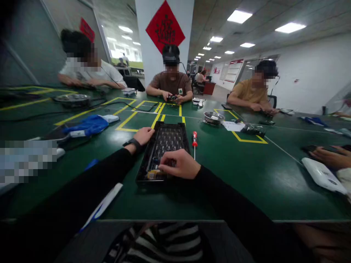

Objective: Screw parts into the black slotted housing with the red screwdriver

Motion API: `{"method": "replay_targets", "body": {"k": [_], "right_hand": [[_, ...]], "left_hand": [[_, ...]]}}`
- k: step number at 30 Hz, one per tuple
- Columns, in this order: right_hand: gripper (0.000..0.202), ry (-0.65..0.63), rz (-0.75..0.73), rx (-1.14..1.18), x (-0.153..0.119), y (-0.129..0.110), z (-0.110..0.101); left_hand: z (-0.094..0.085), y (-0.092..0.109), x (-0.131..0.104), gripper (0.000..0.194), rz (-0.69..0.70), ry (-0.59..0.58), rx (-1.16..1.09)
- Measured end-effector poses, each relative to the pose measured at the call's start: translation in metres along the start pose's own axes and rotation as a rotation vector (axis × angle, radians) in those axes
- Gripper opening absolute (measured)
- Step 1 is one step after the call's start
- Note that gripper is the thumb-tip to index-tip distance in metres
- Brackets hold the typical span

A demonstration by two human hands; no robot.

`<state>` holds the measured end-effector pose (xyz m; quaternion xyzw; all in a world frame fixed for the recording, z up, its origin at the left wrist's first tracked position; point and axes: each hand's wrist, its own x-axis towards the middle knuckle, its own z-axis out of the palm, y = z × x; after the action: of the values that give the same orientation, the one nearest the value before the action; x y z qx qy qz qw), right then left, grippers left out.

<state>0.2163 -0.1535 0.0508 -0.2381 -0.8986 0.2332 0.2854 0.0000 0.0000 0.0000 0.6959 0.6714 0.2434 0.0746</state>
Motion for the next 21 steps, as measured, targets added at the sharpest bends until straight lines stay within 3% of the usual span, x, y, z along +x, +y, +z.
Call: {"method": "replay_targets", "body": {"k": [9, 21], "right_hand": [[0.021, -0.104, 0.023, 0.018, -0.0011, 0.0024, 0.0013], [0.022, -0.129, 0.071, 0.04, 0.0009, 0.0008, 0.0002]], "left_hand": [[0.0006, -0.001, -0.0003, 0.04, 0.009, 0.023, 0.012], [0.001, -0.0018, 0.0008, 0.041, 0.026, 0.028, 0.026]]}}
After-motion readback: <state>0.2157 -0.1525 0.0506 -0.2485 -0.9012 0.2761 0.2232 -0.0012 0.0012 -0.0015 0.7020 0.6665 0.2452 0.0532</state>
